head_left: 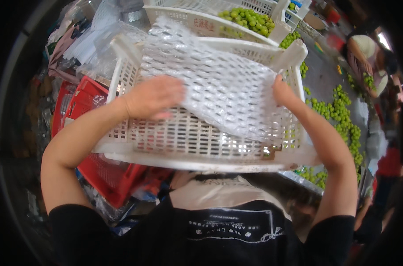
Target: The person prepares a plastic crate with a foam liner, fills it with bunches of green grapes, and trims the stems of the grapes on a metal table using shears.
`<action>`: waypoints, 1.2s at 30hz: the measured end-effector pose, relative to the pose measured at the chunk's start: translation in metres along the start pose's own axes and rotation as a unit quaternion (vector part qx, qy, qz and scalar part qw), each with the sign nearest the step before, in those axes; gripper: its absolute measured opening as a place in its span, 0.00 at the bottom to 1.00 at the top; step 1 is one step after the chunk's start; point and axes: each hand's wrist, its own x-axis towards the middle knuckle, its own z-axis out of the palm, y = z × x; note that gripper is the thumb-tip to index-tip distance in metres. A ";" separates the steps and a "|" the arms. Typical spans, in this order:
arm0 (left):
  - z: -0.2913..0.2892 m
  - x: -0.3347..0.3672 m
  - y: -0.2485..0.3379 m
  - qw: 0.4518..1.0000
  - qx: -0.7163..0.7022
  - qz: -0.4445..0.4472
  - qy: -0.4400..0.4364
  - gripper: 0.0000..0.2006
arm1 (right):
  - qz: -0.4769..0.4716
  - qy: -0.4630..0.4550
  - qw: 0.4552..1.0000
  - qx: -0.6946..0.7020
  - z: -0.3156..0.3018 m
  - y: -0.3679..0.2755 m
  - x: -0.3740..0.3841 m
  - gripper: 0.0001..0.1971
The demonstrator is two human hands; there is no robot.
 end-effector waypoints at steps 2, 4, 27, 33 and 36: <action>0.009 0.008 0.020 0.996 -0.024 -0.010 -0.081 0.26 | 0.008 -0.015 1.000 0.010 0.000 -0.002 0.007 0.15; 0.034 0.003 0.006 0.992 0.040 -0.079 -0.089 0.27 | -0.021 -0.026 0.997 -0.063 0.007 0.004 0.019 0.16; 0.045 0.027 0.051 0.860 -0.074 -0.256 -0.436 0.59 | -0.099 -0.033 0.914 -0.392 -0.007 -0.044 -0.029 0.38; 0.046 0.036 0.046 0.859 -0.072 -0.258 -0.437 0.56 | -0.316 -0.027 0.884 -0.344 0.020 -0.019 -0.047 0.49; 0.027 0.064 0.020 0.880 -0.129 -0.255 -0.379 0.46 | -0.299 -0.081 0.883 -0.354 0.020 -0.018 -0.045 0.47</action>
